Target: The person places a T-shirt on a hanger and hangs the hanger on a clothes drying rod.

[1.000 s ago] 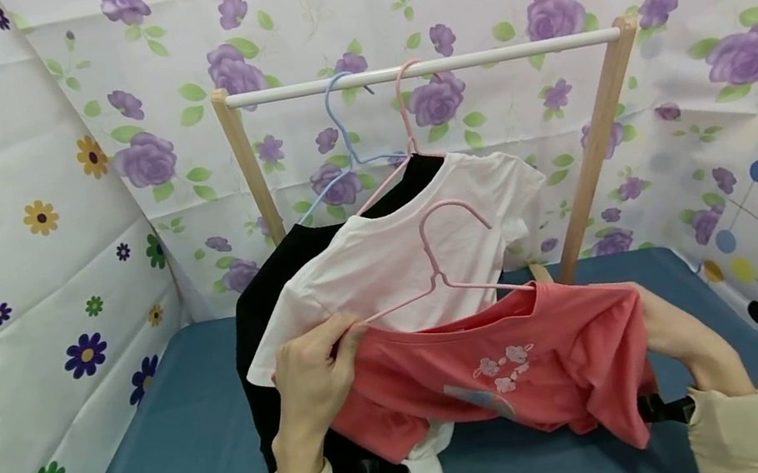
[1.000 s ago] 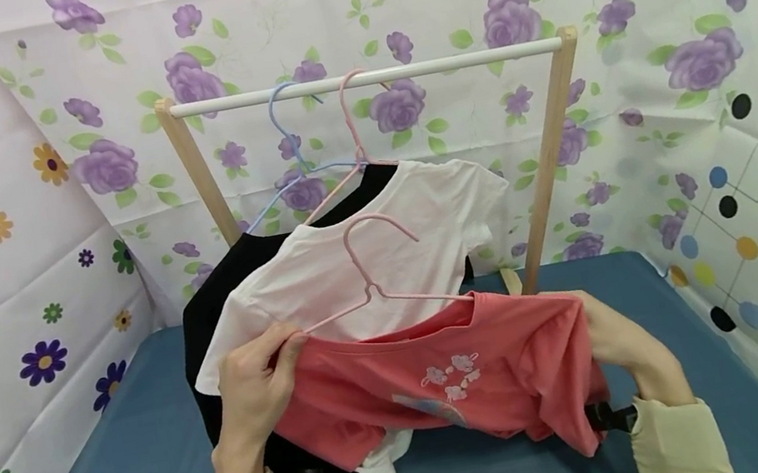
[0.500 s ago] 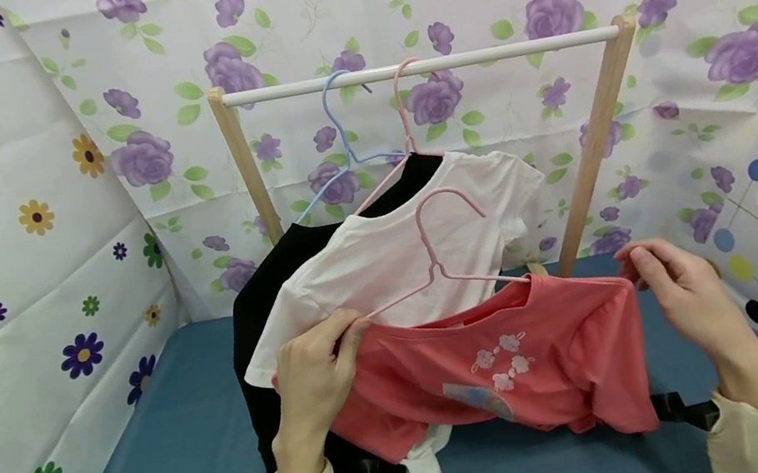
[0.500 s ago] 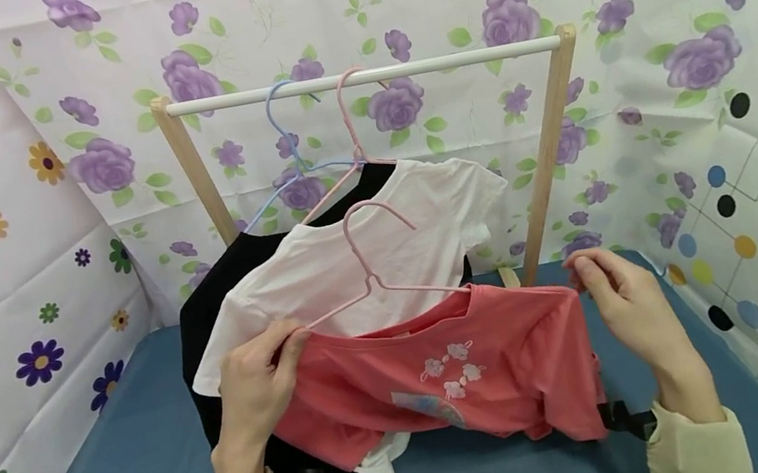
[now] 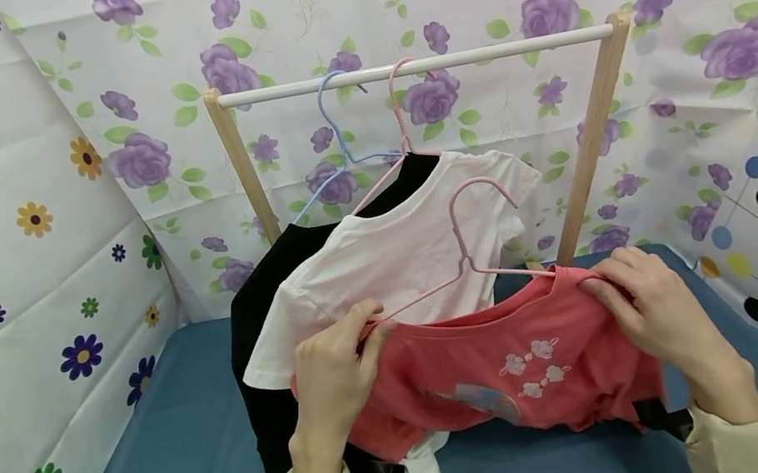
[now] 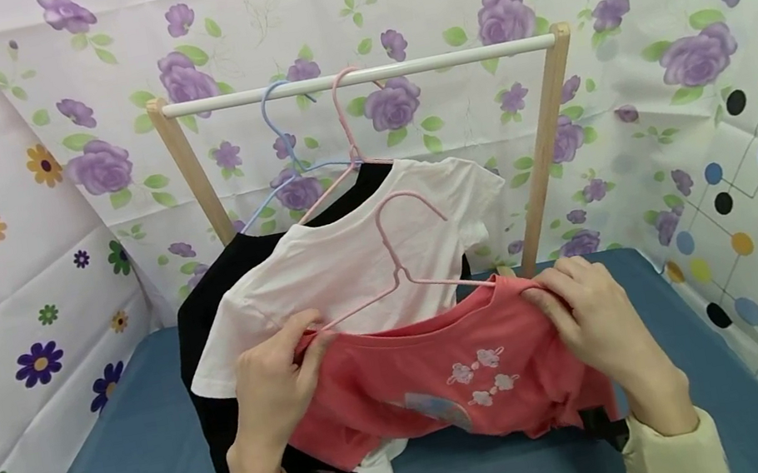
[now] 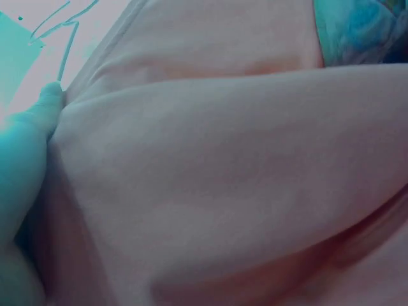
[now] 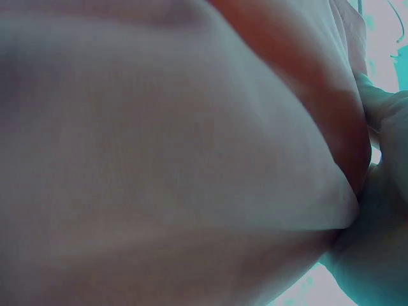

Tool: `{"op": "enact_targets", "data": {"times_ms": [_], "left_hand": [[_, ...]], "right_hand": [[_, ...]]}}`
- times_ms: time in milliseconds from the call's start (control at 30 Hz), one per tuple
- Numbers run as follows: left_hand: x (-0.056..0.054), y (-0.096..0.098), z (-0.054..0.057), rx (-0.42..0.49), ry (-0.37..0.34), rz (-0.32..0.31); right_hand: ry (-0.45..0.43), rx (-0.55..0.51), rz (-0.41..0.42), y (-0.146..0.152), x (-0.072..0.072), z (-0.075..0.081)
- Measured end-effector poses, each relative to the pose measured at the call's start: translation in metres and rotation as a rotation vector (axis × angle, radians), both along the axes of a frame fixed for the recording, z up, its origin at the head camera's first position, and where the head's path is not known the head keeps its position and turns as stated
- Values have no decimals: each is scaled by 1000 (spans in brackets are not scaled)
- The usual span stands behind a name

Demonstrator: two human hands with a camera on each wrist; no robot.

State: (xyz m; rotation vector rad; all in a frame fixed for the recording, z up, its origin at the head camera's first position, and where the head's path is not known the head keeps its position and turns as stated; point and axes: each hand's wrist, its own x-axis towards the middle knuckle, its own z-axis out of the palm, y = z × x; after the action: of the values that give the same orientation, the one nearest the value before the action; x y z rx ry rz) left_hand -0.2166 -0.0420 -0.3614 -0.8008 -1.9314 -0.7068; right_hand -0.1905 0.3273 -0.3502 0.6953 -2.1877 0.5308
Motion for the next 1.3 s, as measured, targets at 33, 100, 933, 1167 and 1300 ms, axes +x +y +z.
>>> {"op": "enact_targets", "data": {"times_ms": [33,100,933,1167,1300], "left_hand": [[0,0,0,-3,-13,4],[1,-1,-1,-12,-55,14],[-11,-32,-5,9,-121,-34],[-7,-34,-1,74,-40,-19],[-5,-36,-1,102,-25,-7]], "right_hand": [[2,-2,-7,2,0,0],[-1,-12,-14,5,-1,-1],[-25,-214,-36,30,-10,-15],[-37,-276,3,37,-20,-25],[-43,-284,18,39,-23,-28]]}}
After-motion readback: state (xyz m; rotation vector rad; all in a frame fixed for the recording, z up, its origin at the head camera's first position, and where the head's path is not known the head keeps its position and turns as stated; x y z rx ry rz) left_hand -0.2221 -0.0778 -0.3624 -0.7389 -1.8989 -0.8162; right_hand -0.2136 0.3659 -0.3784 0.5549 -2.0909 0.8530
